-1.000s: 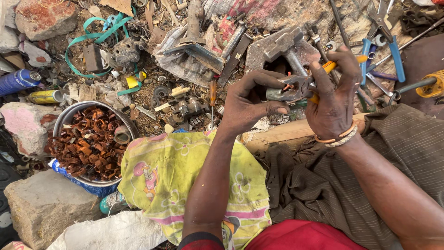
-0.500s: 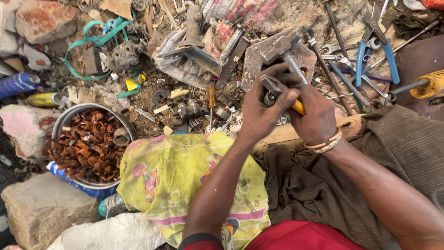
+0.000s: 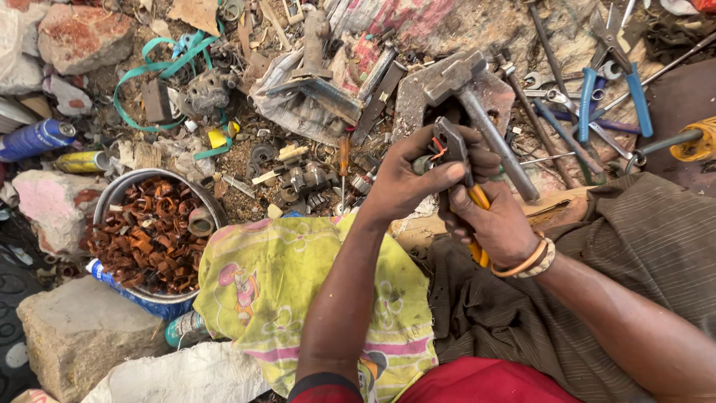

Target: The person strips insulation from small copper wires using pliers and a hammer. They repeatedly cut the wire ends, pull out the copper strands, and place the stripped pieces into a nearby bowl. The person also uses a hammer to crush or flatten the wire ends during the process.

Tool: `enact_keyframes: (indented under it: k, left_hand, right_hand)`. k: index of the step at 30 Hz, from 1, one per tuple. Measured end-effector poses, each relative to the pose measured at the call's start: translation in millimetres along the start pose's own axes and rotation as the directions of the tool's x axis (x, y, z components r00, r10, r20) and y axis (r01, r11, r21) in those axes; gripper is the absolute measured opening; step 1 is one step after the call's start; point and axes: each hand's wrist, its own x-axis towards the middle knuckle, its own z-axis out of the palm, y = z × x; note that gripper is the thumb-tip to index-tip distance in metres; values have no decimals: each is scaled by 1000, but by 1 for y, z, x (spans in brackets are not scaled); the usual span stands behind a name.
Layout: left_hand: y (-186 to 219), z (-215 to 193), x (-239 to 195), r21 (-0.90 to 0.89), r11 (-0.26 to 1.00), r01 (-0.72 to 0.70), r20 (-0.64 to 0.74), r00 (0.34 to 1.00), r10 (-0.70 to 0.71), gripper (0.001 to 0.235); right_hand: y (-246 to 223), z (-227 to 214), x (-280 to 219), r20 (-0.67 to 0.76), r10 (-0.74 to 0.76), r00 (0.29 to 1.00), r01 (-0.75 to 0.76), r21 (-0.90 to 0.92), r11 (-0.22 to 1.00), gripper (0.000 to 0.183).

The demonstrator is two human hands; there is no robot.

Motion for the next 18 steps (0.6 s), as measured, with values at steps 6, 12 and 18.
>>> enact_keyframes:
  k: [6,12,18]
  left_hand:
    - [19,-10,-2,176,980,96,71,991,-110,55]
    - [27,-26,-9,437,890,130,6,989,-148,47]
    - [35,-39,-40,557,817,151,-404,909,108,35]
  right_hand:
    - [8,-3,-9,-33,54,998,-54,0,999,44]
    - [26,-9,-21,73,188,979,-202,341,918,34]
    - [-78,-50,-35,-255,-275,927,362,416,834,43]
